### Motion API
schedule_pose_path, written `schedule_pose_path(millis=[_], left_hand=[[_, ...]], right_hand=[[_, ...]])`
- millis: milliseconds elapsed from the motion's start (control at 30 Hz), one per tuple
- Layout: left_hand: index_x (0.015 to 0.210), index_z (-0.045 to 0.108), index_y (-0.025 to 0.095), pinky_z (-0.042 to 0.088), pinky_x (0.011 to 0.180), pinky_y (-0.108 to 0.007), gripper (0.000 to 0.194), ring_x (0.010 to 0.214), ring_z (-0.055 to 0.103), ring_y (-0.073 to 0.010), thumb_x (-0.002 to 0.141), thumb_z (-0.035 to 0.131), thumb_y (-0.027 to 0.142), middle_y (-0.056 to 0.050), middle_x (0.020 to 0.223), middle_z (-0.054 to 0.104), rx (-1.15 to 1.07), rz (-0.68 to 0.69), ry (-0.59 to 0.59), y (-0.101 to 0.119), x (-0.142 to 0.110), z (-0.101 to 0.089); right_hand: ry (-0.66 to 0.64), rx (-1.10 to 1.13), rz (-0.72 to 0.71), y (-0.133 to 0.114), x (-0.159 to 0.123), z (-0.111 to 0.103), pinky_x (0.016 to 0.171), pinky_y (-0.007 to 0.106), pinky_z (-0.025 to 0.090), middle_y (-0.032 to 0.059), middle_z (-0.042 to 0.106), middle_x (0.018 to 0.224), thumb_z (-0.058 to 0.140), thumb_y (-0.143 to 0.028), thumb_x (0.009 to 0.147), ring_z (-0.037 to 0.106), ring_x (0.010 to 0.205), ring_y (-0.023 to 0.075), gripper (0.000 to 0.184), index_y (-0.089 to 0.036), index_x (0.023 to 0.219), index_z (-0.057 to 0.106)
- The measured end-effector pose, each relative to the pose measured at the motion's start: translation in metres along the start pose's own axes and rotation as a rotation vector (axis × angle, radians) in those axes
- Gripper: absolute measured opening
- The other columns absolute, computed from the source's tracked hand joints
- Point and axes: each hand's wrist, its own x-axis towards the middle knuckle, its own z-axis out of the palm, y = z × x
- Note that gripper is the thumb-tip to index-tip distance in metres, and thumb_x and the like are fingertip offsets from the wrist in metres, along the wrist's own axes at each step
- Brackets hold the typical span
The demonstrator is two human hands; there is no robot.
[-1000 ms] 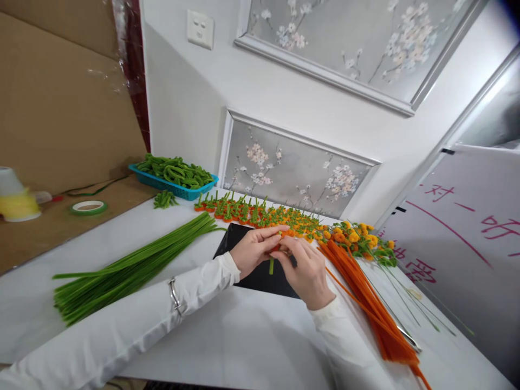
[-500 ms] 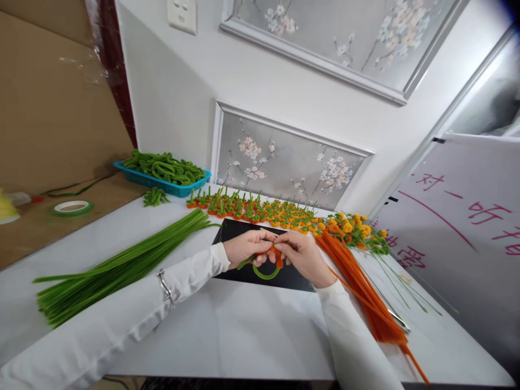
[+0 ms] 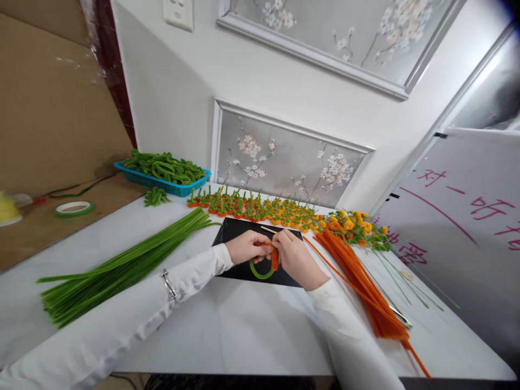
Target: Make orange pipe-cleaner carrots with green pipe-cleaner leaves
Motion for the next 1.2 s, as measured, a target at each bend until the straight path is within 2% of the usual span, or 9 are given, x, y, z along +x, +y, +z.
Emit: schedule_pose_path(millis=[133,300,400,600,700,767,900,1067,1200], left_hand=[[0.068,0.061,0.01,0.039,0.05,-0.022,0.033,0.052,0.049,-0.0082,0.069,0.068,0.042,-0.001,0.061,0.057,-0.045,-0.037,-0.018,0.0,0.0,-0.003],[0.073,0.063,0.01,0.04,0.053,-0.02,0.033,0.055,0.051,-0.0078,0.07,0.068,0.042,-0.001,0.063,0.057,-0.073,-0.057,-0.047,0.004,-0.004,-0.006],[0.075,0.063,0.01,0.042,0.053,-0.019,0.036,0.055,0.051,-0.0081,0.069,0.068,0.045,-0.001,0.061,0.056,-0.099,-0.084,-0.036,0.004,-0.005,-0.007],[0.086,0.063,0.011,0.045,0.048,-0.017,0.042,0.058,0.052,-0.0095,0.068,0.066,0.049,-0.001,0.064,0.055,-0.006,-0.129,0.001,0.005,-0.005,-0.005],[0.085,0.063,0.011,0.043,0.045,-0.015,0.038,0.059,0.053,-0.0097,0.072,0.063,0.046,-0.002,0.065,0.057,0.086,-0.084,-0.021,0.006,-0.004,-0.005],[0.089,0.063,0.011,0.043,0.046,-0.015,0.035,0.059,0.052,-0.0088,0.072,0.065,0.041,-0.002,0.068,0.058,0.11,-0.045,-0.059,0.007,-0.003,-0.005],[0.096,0.062,0.011,0.043,0.047,-0.015,0.036,0.057,0.051,-0.0069,0.07,0.068,0.035,-0.004,0.078,0.062,0.101,0.0,-0.123,0.009,-0.003,-0.006],[0.092,0.064,0.009,0.033,0.035,-0.014,0.038,0.048,0.049,-0.0077,0.075,0.062,0.043,-0.002,0.062,0.059,0.144,-0.016,-0.004,0.008,-0.003,-0.005],[0.093,0.068,0.01,0.033,0.034,-0.015,0.036,0.041,0.044,-0.0051,0.072,0.066,0.039,0.0,0.055,0.057,0.137,-0.005,0.029,0.001,0.001,-0.009]], right_hand=[[0.066,-0.074,0.026,0.001,0.0,-0.001,0.059,0.025,0.039,0.0047,0.052,0.08,0.034,-0.011,0.09,0.049,0.065,0.0154,0.019,-0.019,0.081,0.049],[0.167,-0.095,0.112,0.019,-0.002,-0.014,0.062,0.027,0.039,0.0039,0.051,0.073,0.035,-0.009,0.087,0.049,0.065,0.0164,0.019,-0.019,0.078,0.048],[0.155,-0.08,0.153,0.027,-0.005,-0.021,0.062,0.028,0.04,0.0036,0.053,0.07,0.036,-0.011,0.088,0.05,0.062,0.0164,0.019,-0.019,0.077,0.049],[0.044,0.017,0.063,0.01,-0.003,-0.022,0.075,0.027,0.044,0.0078,0.061,0.103,0.046,-0.018,0.088,0.06,0.083,0.0167,0.02,-0.02,0.105,0.055],[-0.045,0.013,0.078,0.001,-0.001,-0.02,0.063,0.024,0.042,0.0034,0.064,0.079,0.048,-0.022,0.089,0.06,0.069,0.0151,0.012,-0.02,0.088,0.06],[-0.072,-0.009,0.096,0.0,-0.001,-0.019,0.058,0.023,0.039,0.0011,0.062,0.069,0.047,-0.022,0.089,0.058,0.062,0.0137,0.015,-0.019,0.08,0.059],[-0.027,-0.034,0.102,0.001,-0.002,-0.018,0.059,0.022,0.038,0.0013,0.063,0.07,0.046,-0.02,0.089,0.056,0.061,0.0132,0.015,-0.02,0.081,0.059],[-0.02,-0.049,0.096,-0.001,-0.003,-0.015,0.058,0.022,0.036,0.0005,0.063,0.069,0.047,-0.022,0.089,0.057,0.06,0.0136,0.013,-0.021,0.082,0.057],[0.017,-0.115,0.089,0.0,-0.003,-0.015,0.056,0.023,0.035,0.0013,0.064,0.072,0.047,-0.024,0.089,0.057,0.061,0.0139,0.015,-0.021,0.081,0.059]])
